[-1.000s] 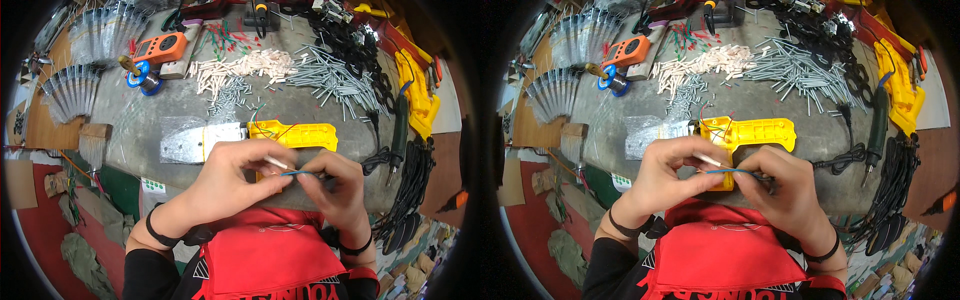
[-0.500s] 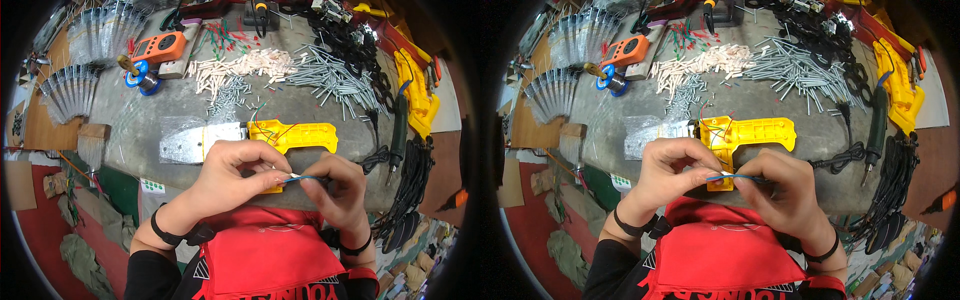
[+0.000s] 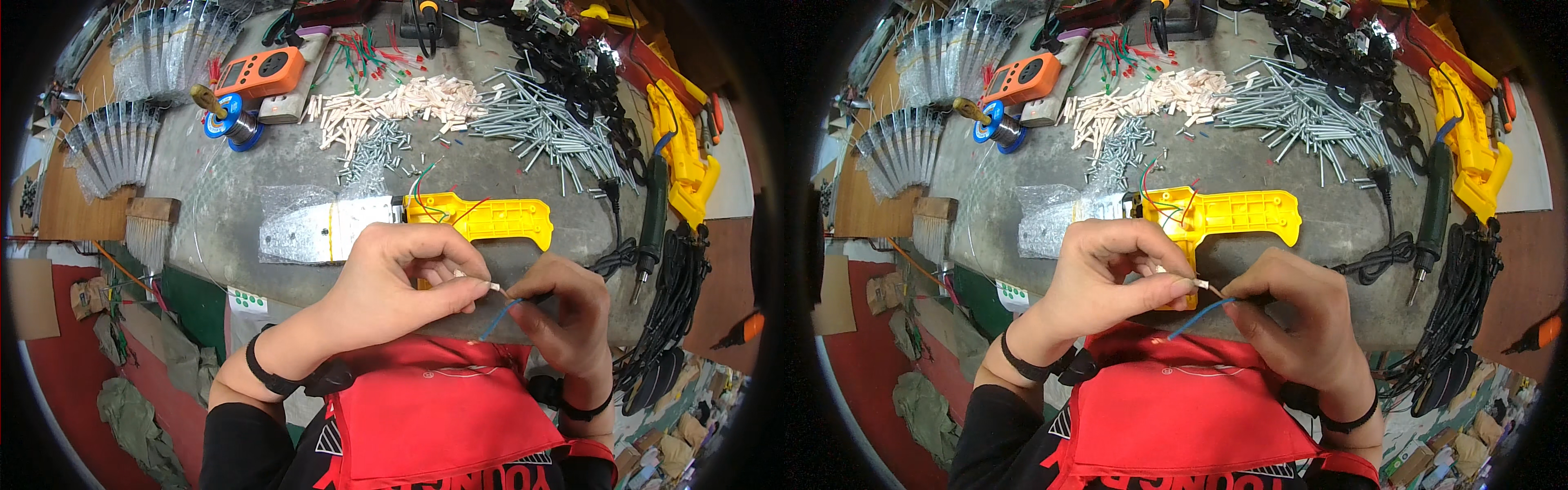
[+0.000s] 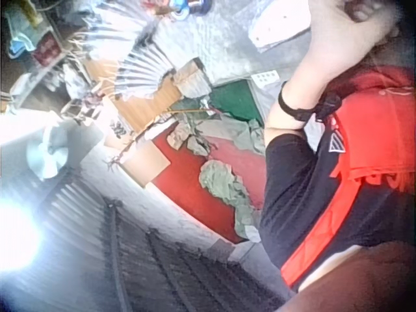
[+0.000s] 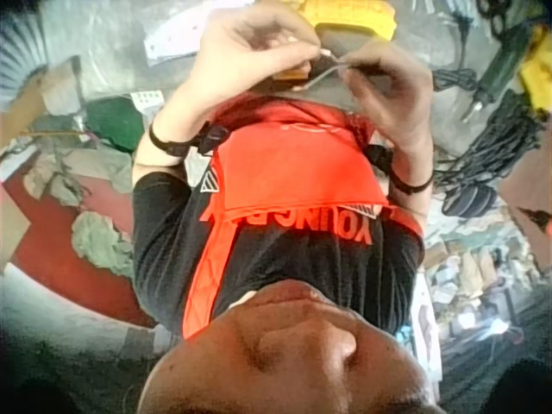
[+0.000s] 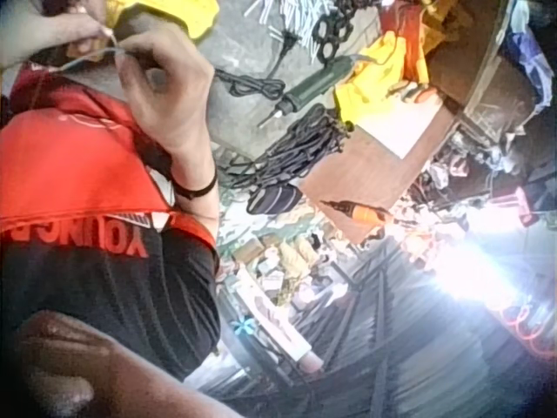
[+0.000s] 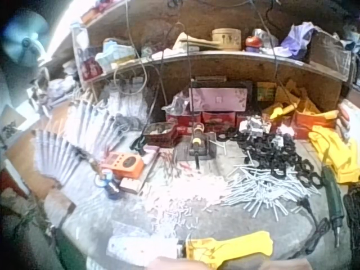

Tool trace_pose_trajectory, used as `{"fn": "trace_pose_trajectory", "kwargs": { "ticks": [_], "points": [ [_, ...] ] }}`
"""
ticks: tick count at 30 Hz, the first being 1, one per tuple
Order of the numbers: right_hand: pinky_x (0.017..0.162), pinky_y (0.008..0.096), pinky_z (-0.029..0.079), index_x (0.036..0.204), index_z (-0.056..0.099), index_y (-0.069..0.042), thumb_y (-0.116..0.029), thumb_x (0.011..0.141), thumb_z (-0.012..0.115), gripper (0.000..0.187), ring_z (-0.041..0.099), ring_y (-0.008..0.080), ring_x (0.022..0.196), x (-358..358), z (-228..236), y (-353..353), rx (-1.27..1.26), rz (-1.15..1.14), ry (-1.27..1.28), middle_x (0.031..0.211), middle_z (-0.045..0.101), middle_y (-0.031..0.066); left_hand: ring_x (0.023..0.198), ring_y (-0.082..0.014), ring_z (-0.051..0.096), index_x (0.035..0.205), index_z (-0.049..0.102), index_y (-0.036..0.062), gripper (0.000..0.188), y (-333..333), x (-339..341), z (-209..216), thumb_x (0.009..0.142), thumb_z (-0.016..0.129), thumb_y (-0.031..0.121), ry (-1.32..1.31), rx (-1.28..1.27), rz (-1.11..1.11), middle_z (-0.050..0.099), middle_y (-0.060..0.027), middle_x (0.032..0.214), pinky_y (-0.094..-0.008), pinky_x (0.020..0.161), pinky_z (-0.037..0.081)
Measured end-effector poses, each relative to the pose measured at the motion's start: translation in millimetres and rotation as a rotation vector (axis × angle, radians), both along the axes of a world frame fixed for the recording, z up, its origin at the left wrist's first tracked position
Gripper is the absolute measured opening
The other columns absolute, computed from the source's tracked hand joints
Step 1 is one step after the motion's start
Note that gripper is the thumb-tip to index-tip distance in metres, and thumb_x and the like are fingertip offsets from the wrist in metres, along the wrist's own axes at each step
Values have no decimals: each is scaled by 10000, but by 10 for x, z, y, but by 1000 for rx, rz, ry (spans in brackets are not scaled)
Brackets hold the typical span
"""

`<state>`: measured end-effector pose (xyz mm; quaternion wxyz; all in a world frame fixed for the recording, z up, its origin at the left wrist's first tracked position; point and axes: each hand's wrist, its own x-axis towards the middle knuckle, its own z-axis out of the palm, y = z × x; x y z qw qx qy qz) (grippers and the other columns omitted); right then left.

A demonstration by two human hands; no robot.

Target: Assembling a yellow plastic housing for an electronic tool, including wire routing, screw fastening, and soldering.

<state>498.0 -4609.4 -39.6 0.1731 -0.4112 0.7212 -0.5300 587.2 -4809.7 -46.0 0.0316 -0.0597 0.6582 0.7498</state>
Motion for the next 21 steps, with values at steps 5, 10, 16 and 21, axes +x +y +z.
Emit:
{"fn": "trace_pose_trajectory", "kwargs": {
  "ticks": [5, 10, 16, 21],
  "points": [
    [550, 289, 429, 862, 639, -12, 55, 714, 670, 166, 566, 206, 598, -1, 33, -21, 69, 14, 66, 704, 585, 96, 709, -93, 633, 865, 674, -23, 89, -50, 1, -38, 782, 706, -16, 80, -38, -58, 670, -65, 789, -210, 617, 493],
    [542, 286, 436, 871, 637, -15, 49, 729, 672, 160, 575, 211, 599, 42, 27, -45, 32, -1, 43, 705, 591, 96, 689, -81, 620, 863, 685, -11, 95, -4, -10, -56, 772, 711, -17, 190, -174, -66, 673, -53, 787, -209, 618, 486],
    [584, 274, 482, 855, 631, -8, 52, 720, 696, 161, 616, 206, 638, 158, 25, -86, 79, -171, -74, 733, 613, 105, 670, -66, 609, 847, 696, 8, 75, 23, 21, -2, 775, 714, -5, 30, -110, -19, 683, -38, 791, -201, 613, 475],
    [596, 267, 497, 868, 625, -11, 43, 713, 712, 186, 621, 182, 646, 85, -10, 3, 91, -53, 13, 750, 618, 95, 638, -163, 643, 865, 689, 14, 154, -15, 22, -28, 717, 728, -12, 446, -522, 12, 673, -79, 799, -252, 568, 497]
  ]
}}
